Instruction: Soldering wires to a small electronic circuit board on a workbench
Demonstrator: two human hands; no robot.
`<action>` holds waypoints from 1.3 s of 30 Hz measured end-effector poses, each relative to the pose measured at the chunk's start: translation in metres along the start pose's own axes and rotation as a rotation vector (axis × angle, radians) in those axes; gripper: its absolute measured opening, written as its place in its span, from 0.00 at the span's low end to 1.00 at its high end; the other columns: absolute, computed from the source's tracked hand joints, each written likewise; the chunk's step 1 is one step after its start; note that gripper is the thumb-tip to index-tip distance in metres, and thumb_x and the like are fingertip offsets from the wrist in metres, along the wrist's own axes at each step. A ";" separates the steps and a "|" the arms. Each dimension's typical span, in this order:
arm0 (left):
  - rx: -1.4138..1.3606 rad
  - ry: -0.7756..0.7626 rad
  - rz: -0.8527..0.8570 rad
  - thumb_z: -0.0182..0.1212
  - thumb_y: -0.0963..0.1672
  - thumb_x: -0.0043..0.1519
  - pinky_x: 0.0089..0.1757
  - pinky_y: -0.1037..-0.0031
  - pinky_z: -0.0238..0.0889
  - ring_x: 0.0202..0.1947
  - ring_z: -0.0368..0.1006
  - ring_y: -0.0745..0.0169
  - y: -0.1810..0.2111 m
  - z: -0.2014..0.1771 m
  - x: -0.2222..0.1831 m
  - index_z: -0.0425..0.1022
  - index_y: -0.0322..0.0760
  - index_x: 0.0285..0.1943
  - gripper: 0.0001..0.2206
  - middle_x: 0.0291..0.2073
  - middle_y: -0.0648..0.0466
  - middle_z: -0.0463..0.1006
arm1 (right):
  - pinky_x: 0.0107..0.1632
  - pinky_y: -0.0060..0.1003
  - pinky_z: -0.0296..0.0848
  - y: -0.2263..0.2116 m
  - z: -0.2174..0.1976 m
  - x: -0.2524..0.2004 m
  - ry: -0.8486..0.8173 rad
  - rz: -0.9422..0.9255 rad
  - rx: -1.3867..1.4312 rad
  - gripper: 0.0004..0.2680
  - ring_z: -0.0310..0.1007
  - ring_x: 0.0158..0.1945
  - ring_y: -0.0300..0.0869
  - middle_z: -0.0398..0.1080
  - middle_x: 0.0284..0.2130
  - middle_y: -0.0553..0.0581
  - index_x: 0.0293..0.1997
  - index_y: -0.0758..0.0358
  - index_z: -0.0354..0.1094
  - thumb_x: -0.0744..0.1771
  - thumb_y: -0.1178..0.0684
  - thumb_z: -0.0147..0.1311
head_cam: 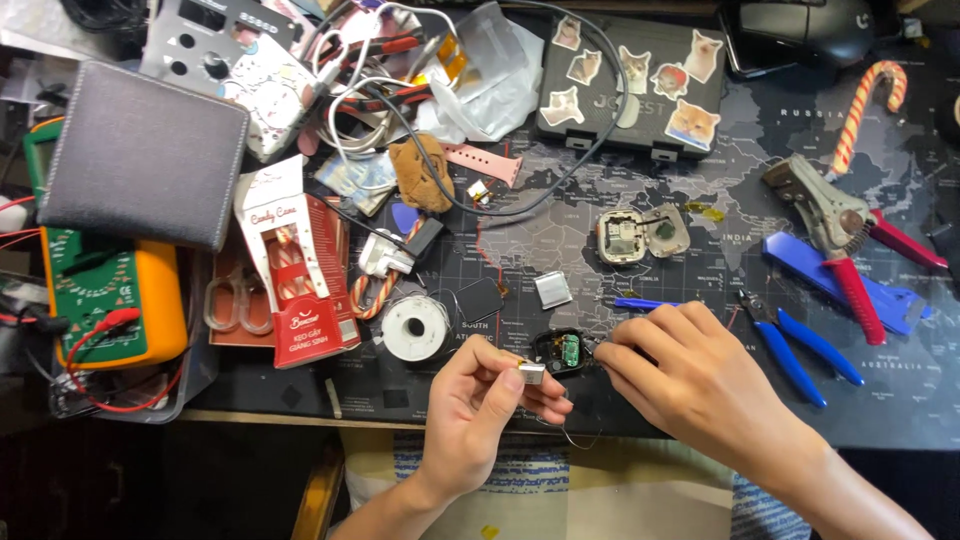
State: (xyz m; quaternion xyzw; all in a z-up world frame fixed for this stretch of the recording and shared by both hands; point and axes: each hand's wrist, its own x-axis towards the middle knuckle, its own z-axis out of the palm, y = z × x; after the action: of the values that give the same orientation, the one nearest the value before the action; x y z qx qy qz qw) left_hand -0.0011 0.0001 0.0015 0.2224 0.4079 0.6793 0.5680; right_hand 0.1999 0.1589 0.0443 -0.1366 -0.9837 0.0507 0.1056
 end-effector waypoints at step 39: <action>-0.123 -0.154 -0.071 0.62 0.39 0.72 0.33 0.63 0.82 0.32 0.85 0.43 -0.001 0.004 0.006 0.66 0.30 0.42 0.08 0.41 0.30 0.82 | 0.33 0.30 0.66 -0.030 -0.013 -0.005 0.158 0.562 0.870 0.05 0.67 0.26 0.35 0.75 0.26 0.48 0.34 0.58 0.73 0.70 0.53 0.59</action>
State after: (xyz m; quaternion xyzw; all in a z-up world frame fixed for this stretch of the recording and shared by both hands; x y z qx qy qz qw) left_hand 0.0010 0.0072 0.0026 0.2243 0.3282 0.6634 0.6340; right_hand 0.1998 0.1301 0.0600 -0.3424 -0.7861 0.4703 0.2088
